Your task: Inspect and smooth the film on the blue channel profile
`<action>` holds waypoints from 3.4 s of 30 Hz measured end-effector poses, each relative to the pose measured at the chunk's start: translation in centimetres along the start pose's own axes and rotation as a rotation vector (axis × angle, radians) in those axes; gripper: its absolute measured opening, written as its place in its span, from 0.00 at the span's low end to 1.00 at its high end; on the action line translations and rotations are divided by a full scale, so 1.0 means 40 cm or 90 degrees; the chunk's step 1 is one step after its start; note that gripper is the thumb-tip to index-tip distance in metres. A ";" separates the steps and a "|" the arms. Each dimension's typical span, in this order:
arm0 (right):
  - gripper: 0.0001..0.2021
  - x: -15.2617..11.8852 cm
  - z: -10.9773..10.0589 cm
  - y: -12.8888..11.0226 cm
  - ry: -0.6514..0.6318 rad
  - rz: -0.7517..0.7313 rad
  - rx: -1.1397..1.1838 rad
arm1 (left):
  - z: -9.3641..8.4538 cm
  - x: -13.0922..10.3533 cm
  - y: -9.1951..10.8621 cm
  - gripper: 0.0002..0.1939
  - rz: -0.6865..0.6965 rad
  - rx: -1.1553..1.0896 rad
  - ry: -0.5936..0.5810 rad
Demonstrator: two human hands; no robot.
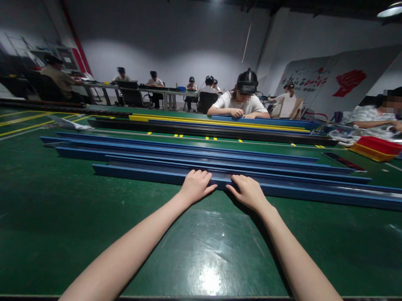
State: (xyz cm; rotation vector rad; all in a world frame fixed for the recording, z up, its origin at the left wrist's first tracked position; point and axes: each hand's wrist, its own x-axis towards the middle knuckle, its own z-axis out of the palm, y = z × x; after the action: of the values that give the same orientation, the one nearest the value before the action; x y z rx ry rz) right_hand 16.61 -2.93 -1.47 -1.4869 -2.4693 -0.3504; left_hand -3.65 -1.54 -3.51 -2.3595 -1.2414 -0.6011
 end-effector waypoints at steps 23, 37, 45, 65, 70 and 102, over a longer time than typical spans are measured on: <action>0.14 0.002 -0.004 -0.002 -0.009 0.002 -0.005 | -0.003 0.000 0.000 0.17 -0.002 -0.009 -0.002; 0.13 0.001 -0.007 -0.004 -0.005 -0.001 -0.009 | -0.004 0.001 0.000 0.18 0.003 0.009 -0.001; 0.14 0.000 0.000 -0.001 0.001 -0.004 -0.009 | -0.005 0.001 0.002 0.18 0.001 0.012 -0.003; 0.13 0.001 0.000 0.000 -0.002 0.001 -0.005 | 0.000 0.001 0.001 0.18 0.001 0.011 0.007; 0.13 0.000 0.001 0.000 0.000 0.001 -0.005 | -0.002 0.001 0.002 0.18 0.003 0.011 0.006; 0.14 0.001 -0.006 -0.002 -0.011 0.005 0.005 | -0.002 0.000 0.000 0.18 -0.001 -0.003 -0.005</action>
State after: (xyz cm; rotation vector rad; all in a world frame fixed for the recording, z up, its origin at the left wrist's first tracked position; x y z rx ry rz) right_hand 16.54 -3.01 -1.24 -1.5018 -2.4747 -0.3283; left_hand -3.65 -1.58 -3.44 -2.3670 -1.2465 -0.5959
